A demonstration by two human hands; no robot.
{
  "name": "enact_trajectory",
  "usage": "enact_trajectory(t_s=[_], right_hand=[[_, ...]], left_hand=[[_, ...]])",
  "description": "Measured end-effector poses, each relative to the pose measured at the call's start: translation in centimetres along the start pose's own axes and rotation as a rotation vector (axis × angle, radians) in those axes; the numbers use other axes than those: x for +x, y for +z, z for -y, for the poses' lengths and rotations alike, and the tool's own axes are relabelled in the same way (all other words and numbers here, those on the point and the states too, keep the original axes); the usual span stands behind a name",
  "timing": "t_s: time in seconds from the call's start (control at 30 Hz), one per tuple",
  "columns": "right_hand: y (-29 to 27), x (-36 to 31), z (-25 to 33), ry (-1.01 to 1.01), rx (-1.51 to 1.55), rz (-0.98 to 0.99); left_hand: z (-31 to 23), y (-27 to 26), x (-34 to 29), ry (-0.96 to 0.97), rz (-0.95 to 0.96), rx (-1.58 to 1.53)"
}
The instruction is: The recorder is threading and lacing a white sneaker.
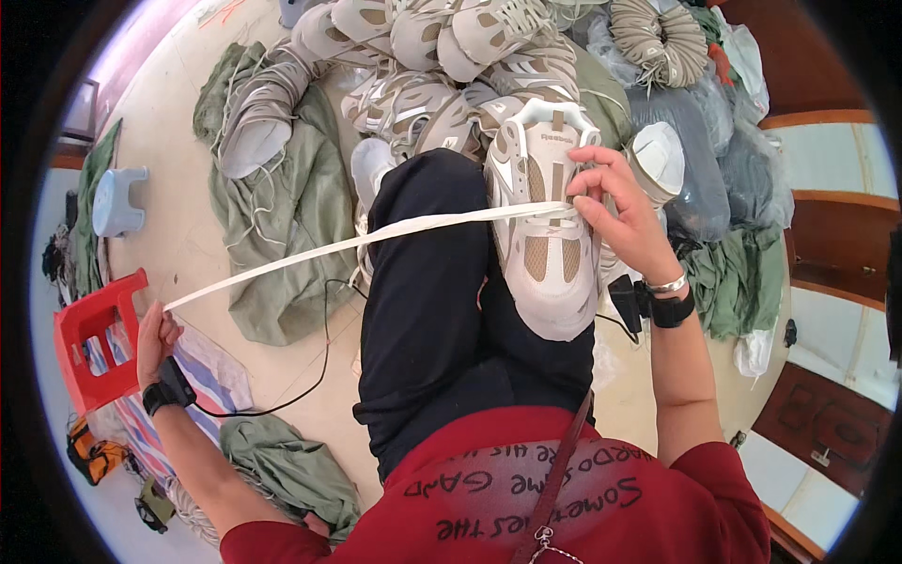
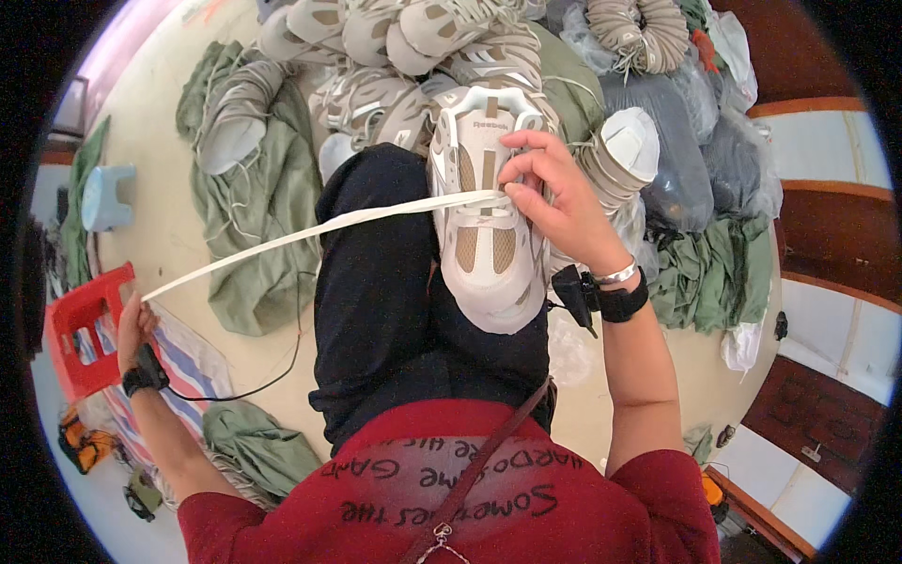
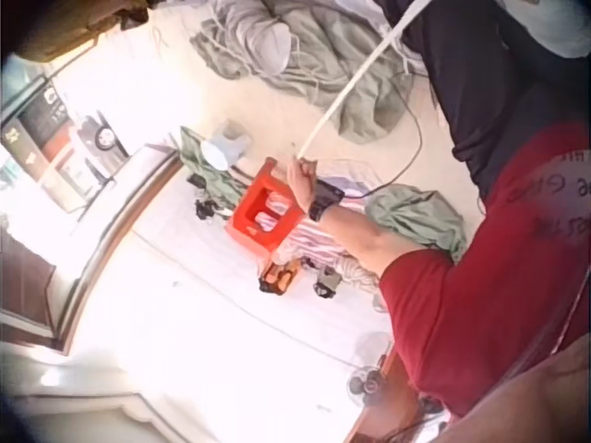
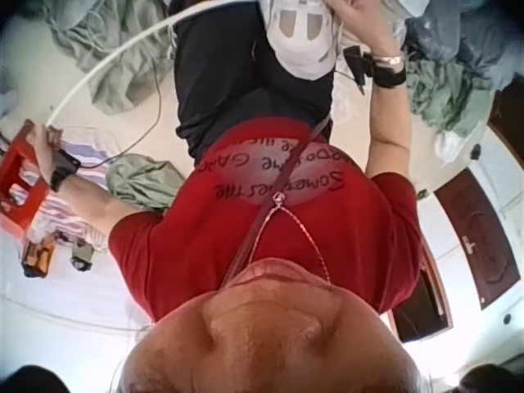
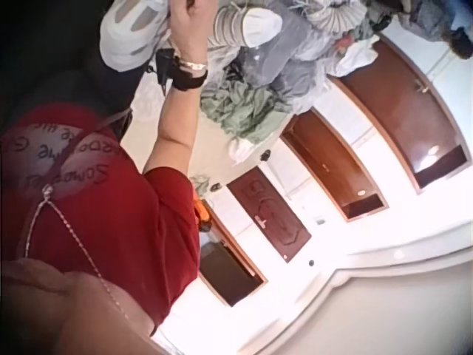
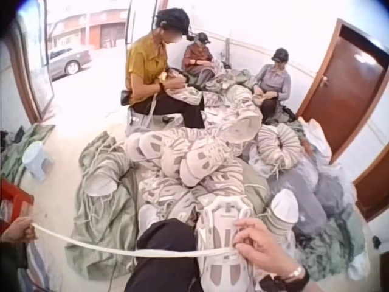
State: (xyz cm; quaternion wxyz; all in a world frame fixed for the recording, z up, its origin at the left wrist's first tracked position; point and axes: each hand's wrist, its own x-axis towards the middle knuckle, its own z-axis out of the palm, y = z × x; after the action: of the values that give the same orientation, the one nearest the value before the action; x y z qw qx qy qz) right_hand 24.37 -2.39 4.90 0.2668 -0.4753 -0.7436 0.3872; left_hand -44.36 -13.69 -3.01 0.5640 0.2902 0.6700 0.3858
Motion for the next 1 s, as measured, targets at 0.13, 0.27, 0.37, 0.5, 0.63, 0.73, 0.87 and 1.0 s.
enact_trajectory(t_s=[0.13, 0.27, 0.37, 0.5, 0.63, 0.73, 0.87, 1.0], right_hand=[[-0.1, 0.4, 0.4, -0.006, -0.031, 0.021], [-0.3, 0.6, 0.6, 0.023, -0.054, 0.037], [-0.5, 0.6, 0.7, 0.03, -0.068, 0.038], [-0.9, 0.5, 0.9, 0.072, -0.044, 0.032], [-1.1, 0.2, 0.4, 0.074, -0.04, 0.024], [-1.2, 0.0, 0.8, 0.076, -0.067, 0.016], [-1.2, 0.1, 1.7, 0.03, -0.149, 0.017], [-0.7, 0.4, 3.3, -0.006, -0.168, -0.043]], left_hand=[[4.3, -3.9, -1.4, -0.004, -0.109, -0.115], [6.5, -6.1, -2.8, -0.021, -0.112, -0.228], [7.5, -7.2, -3.7, -0.115, -0.243, -0.265], [9.7, -8.6, -4.5, -0.088, -0.307, -0.335], [11.4, -9.5, -4.1, -0.031, -0.336, -0.32], [13.3, -9.3, -2.4, -0.048, -0.497, -0.423], [15.6, -12.0, -0.3, 0.071, -0.496, -0.607], [15.5, -14.8, 2.0, 0.348, -0.373, -0.797]])
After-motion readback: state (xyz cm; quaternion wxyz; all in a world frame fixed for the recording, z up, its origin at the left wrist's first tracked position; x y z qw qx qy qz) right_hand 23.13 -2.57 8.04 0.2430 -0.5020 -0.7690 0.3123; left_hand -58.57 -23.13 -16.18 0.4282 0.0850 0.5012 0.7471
